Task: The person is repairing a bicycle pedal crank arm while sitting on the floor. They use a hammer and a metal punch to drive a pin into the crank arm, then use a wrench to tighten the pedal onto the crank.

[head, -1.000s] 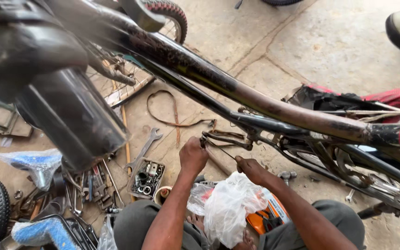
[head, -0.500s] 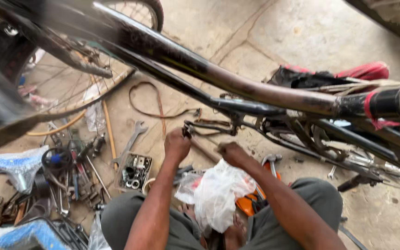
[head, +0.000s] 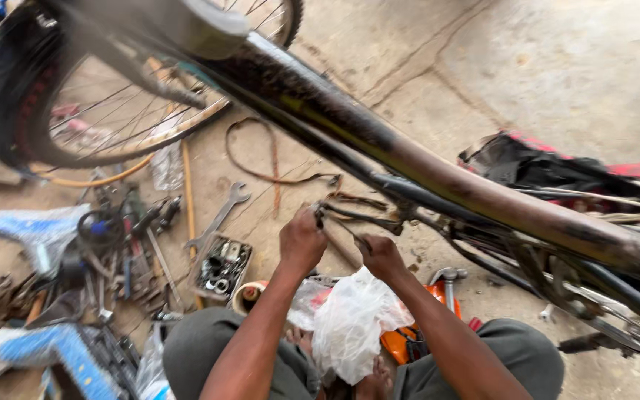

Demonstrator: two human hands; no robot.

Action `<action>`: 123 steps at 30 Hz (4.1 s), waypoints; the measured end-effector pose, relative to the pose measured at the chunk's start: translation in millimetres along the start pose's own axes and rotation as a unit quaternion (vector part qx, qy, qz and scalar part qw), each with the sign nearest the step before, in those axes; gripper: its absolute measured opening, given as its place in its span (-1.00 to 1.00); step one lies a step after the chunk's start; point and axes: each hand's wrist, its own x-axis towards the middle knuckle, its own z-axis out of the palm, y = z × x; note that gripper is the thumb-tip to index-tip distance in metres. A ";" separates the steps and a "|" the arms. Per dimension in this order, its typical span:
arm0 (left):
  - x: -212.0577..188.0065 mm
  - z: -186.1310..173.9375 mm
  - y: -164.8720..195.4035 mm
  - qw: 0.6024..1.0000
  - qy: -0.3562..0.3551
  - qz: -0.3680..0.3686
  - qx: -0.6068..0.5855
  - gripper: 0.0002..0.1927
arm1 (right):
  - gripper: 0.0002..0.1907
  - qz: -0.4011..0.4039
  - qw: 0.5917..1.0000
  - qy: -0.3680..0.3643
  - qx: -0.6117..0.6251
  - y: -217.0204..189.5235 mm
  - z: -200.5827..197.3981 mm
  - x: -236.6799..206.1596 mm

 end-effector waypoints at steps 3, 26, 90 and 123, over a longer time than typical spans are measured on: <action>1.3 12.5 -10.2 0.991 0.086 0.084 0.056 -0.70 | -0.77 -0.250 0.947 0.194 0.049 1.0 16.3 14.3; 36.8 10.5 -10.6 0.991 -0.065 -0.058 0.102 -0.71 | -0.62 0.049 0.982 -0.127 -0.132 14.9 -41.9 -30.4; -66.1 100.9 157.0 0.860 -0.276 0.034 -0.429 -0.81 | -0.63 0.107 0.922 -0.275 -0.251 53.9 -24.9 -94.5; 65.0 12.6 8.4 0.983 -0.127 -0.126 0.044 -0.71 | -0.52 0.150 0.978 -0.126 -0.065 19.9 -54.7 -55.2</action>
